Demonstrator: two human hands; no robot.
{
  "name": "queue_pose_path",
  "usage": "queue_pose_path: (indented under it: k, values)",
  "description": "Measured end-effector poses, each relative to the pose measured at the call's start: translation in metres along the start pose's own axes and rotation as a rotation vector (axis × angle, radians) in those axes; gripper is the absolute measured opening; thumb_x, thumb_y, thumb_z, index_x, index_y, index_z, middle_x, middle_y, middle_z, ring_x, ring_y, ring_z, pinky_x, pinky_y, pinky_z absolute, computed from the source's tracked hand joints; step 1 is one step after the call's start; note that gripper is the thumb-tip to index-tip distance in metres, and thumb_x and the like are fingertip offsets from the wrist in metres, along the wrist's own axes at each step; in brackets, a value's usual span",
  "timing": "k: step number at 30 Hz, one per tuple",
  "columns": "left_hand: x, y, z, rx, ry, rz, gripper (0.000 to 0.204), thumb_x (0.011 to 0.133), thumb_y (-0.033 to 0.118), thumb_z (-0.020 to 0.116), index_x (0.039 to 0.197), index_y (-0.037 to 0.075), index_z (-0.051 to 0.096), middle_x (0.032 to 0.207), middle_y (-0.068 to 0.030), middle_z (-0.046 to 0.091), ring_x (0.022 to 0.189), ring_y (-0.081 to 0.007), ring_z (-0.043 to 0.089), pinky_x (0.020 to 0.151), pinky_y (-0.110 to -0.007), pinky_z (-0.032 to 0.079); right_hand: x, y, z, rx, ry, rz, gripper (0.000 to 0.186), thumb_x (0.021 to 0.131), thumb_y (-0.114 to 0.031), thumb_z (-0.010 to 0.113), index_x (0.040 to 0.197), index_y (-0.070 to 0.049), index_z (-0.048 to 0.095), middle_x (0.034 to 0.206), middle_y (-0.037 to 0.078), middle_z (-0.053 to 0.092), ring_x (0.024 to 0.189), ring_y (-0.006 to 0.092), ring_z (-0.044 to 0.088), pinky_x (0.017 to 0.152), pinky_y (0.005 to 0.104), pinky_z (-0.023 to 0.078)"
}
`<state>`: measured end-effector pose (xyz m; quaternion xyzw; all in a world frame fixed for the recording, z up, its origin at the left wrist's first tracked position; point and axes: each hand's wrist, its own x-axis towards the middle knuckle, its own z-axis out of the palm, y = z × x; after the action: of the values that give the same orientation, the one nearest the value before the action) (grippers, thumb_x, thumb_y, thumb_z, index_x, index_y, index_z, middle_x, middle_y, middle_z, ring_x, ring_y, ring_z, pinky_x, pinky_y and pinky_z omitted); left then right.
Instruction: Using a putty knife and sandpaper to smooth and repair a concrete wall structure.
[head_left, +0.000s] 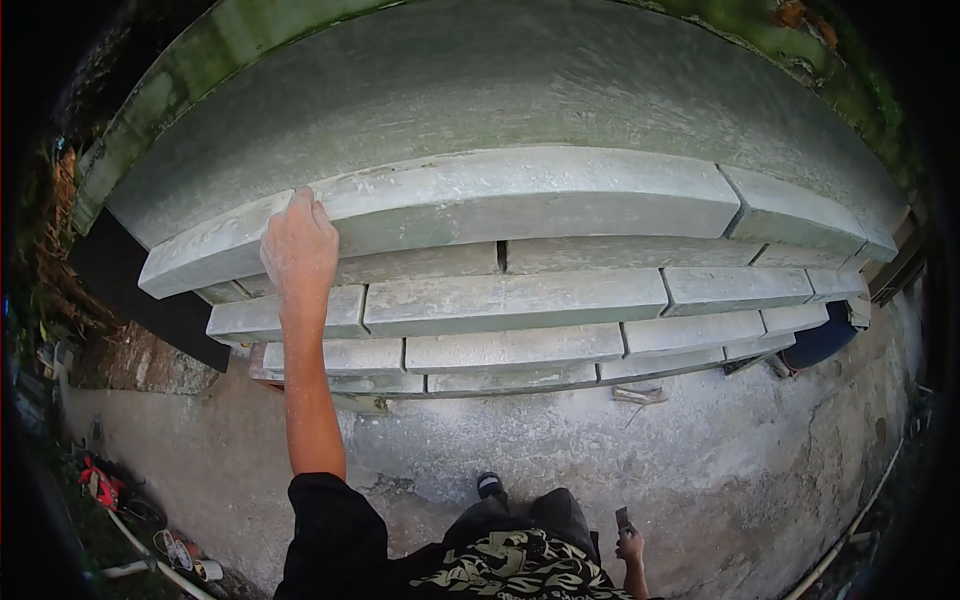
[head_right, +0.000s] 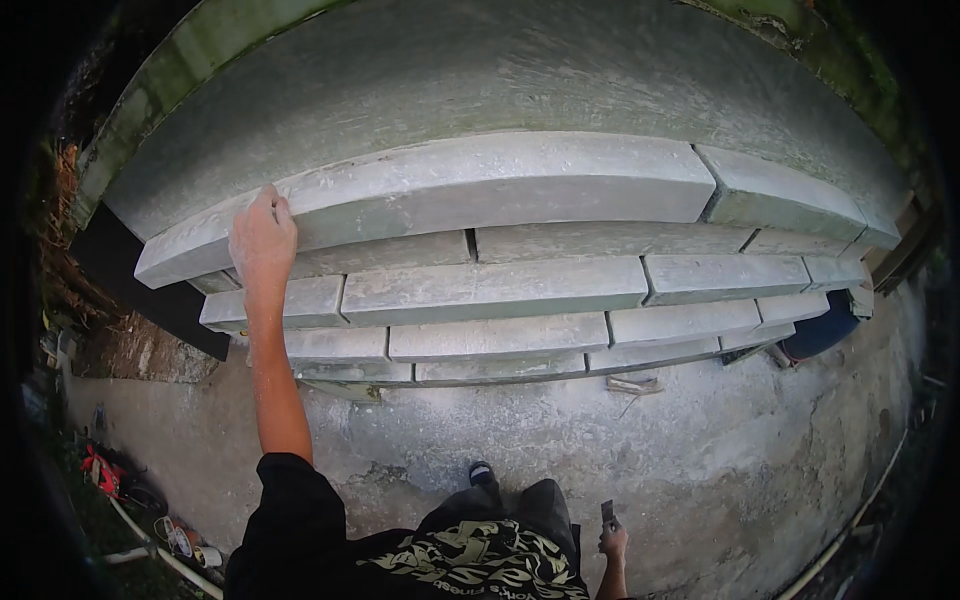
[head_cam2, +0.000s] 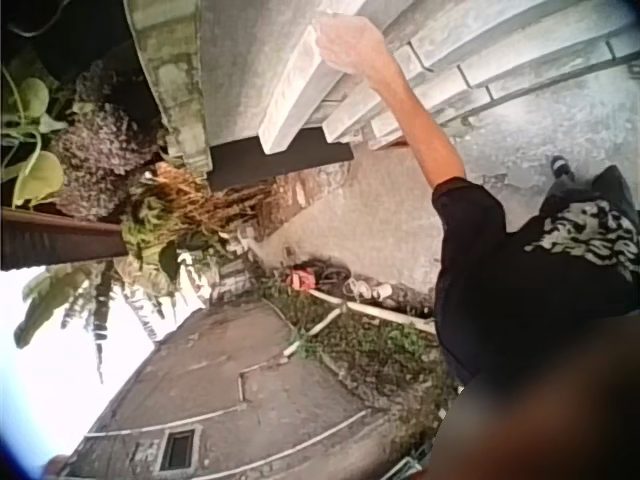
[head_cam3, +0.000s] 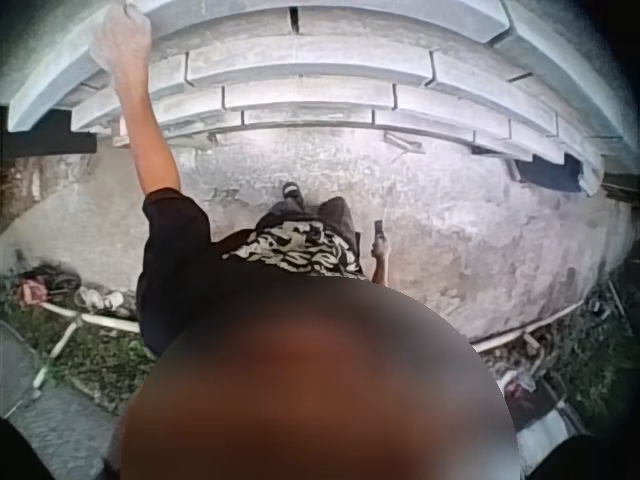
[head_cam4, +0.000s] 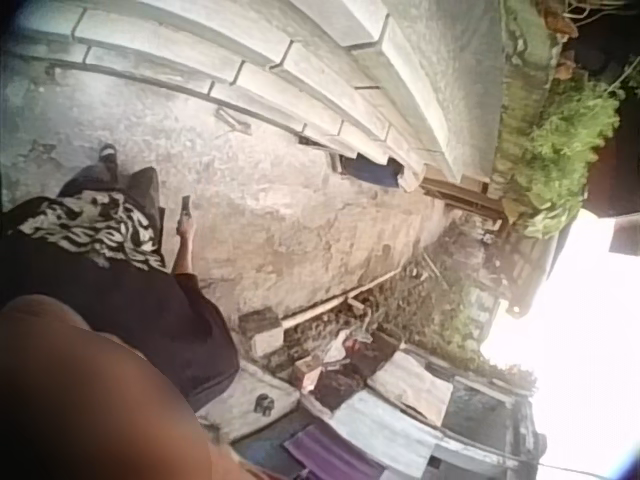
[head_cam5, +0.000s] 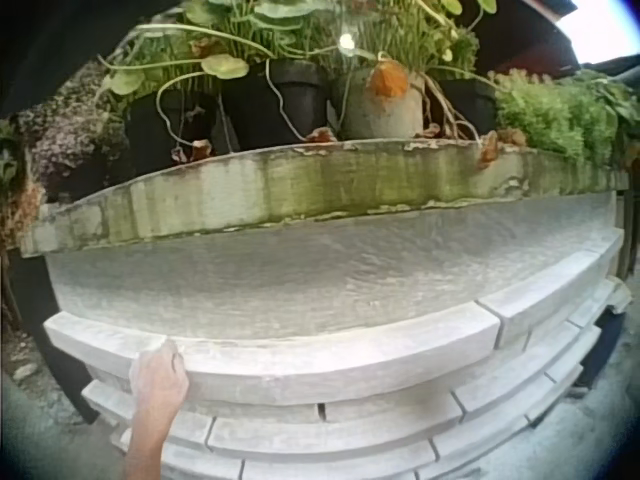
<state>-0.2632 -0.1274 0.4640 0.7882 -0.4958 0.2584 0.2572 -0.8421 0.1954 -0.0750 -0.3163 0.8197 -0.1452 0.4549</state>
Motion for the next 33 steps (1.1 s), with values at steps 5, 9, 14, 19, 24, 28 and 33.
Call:
queue_pose_path:
  k: [5, 9, 14, 19, 24, 28, 33]
  values:
    - [-0.019, 0.111, -0.007, -0.221, -0.158, 0.156, 0.02, 0.09, 0.008, 0.05, 0.101, -0.002, 0.063, 0.077, -0.0222, 0.065, 0.075, -0.0397, 0.066, 0.067, -0.049, 0.05, -0.038, -0.006, 0.021, -0.191, -0.004, -0.102, 0.038, 0.085, -0.03, 0.058, 0.113, -0.005, 0.066, 0.08, 0.021, 0.069, 0.078, 0.0307, 0.07, 0.07, 0.042, 0.053]
    - [-0.018, 0.139, -0.007, -0.359, -0.119, 0.171, 0.016, 0.089, 0.009, 0.051, 0.097, 0.0, 0.062, 0.07, -0.0205, 0.064, 0.069, -0.0391, 0.066, 0.063, -0.049, 0.05, 0.038, 0.02, 0.023, -0.265, -0.178, -0.228, 0.041, 0.084, -0.033, 0.059, 0.114, -0.006, 0.066, 0.098, 0.023, 0.068, 0.097, 0.0376, 0.066, 0.081, 0.0441, 0.05]
    - [-0.016, 0.079, -0.011, -0.104, 0.04, -0.086, 0.015, 0.092, 0.015, 0.054, 0.092, 0.003, 0.061, 0.071, -0.0223, 0.064, 0.073, -0.0424, 0.065, 0.065, -0.05, 0.048, 0.092, -0.052, -0.04, -0.092, -0.149, -0.033, 0.031, 0.09, -0.029, 0.054, 0.104, -0.005, 0.066, 0.06, 0.012, 0.062, 0.045, 0.0231, 0.062, 0.04, 0.0367, 0.05]
    - [-0.027, 0.144, -0.002, 0.088, -0.019, -0.117, 0.015, 0.093, 0.014, 0.053, 0.094, 0.001, 0.061, 0.071, -0.0218, 0.064, 0.074, -0.0427, 0.065, 0.066, -0.051, 0.048, 0.167, -0.057, -0.11, 0.024, -0.075, -0.003, 0.031, 0.091, -0.028, 0.054, 0.112, -0.007, 0.063, 0.056, 0.008, 0.054, 0.039, 0.018, 0.054, 0.034, 0.0327, 0.043]
    - [-0.034, 0.255, 0.004, 0.086, -0.101, 0.103, 0.018, 0.082, 0.003, 0.056, 0.099, -0.002, 0.061, 0.076, -0.0226, 0.065, 0.075, -0.04, 0.067, 0.066, -0.049, 0.051, 0.197, -0.043, -0.151, 0.043, -0.081, -0.052, 0.027, 0.091, -0.027, 0.053, 0.105, -0.007, 0.063, 0.058, 0.008, 0.055, 0.04, 0.0188, 0.054, 0.035, 0.033, 0.044]
    - [-0.039, 0.313, 0.001, 0.001, -0.173, 0.25, 0.018, 0.094, 0.016, 0.05, 0.095, 0.002, 0.061, 0.076, -0.0233, 0.064, 0.075, -0.0432, 0.064, 0.068, -0.052, 0.049, 0.208, -0.007, -0.166, 0.038, -0.174, 0.054, 0.021, 0.085, -0.019, 0.053, 0.098, -0.006, 0.063, 0.058, 0.009, 0.055, 0.041, 0.0208, 0.055, 0.036, 0.0347, 0.045]
    - [-0.021, 0.276, 0.009, -0.171, -0.022, 0.091, 0.019, 0.093, 0.017, 0.053, 0.095, 0.0, 0.062, 0.076, -0.0261, 0.064, 0.076, -0.0456, 0.063, 0.068, -0.053, 0.048, 0.218, 0.012, -0.178, 0.032, -0.3, 0.147, 0.013, 0.08, -0.013, 0.052, 0.085, -0.003, 0.059, 0.056, 0.01, 0.052, 0.04, 0.0219, 0.053, 0.036, 0.0364, 0.044]
